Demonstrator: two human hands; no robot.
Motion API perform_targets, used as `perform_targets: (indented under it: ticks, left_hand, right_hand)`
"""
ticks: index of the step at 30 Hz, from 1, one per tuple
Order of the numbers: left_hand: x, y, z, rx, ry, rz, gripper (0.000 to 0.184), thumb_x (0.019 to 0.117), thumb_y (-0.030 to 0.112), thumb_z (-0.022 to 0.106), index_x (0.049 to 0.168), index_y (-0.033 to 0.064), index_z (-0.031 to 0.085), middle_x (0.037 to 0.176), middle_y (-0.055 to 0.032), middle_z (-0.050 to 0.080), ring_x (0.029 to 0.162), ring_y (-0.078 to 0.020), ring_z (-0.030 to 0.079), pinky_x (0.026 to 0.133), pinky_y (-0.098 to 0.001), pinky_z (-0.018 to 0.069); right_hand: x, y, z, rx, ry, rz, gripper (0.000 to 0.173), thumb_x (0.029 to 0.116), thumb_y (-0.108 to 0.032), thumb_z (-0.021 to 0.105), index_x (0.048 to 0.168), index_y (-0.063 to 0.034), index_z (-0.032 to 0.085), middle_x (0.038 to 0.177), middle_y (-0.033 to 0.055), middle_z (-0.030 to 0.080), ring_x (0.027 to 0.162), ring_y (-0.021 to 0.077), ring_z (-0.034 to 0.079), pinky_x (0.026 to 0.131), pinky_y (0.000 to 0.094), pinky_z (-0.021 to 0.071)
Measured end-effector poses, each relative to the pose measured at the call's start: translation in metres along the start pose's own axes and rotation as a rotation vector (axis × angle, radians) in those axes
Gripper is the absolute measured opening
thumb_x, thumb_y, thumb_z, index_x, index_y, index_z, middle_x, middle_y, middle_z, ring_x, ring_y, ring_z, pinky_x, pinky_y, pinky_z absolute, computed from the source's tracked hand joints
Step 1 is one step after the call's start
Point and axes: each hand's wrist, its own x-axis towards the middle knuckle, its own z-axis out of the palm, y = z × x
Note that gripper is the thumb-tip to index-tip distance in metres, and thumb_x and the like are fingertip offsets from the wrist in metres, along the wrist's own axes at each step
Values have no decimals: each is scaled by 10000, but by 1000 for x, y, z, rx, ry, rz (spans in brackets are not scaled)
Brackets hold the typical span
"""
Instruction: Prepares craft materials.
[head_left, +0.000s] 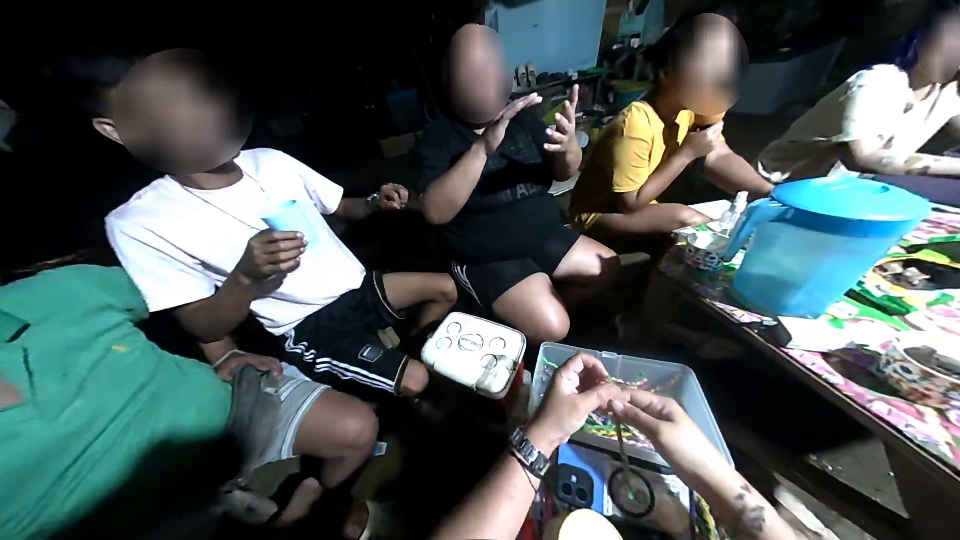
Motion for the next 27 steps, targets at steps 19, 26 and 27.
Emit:
perform_targets:
  ticks: [19,26,27]
  left_hand:
    - [1,0,0,-29,-105,-2,221,892,-49,645,1086,10,558,921,27,613,826,-24,607,778,-221,533]
    - [-2,0,-5,90,-175,51,72,955,-6,600,1015,-44,612,906,-7,655,836,-21,628,791,-218,535]
    - [-1,1,-5,88,-157,53,67,962,-12,583,1017,-39,608,906,-7,660,836,-27,634,795,-227,540]
  right_hand:
    - [5,11,-6,102,90,-165,146,810,-11,742,801,-153,705,762,-74,724,677,4,656,663,178,566]
    - [3,10,-4,-65,81,-190,90,829,-96,757,900,-123,709,800,-77,715,720,7,673,710,190,585]
    - [3,11,-5,-152,76,-208,100,879,-152,728,963,-97,730,848,-69,725,763,-1,681,744,187,586]
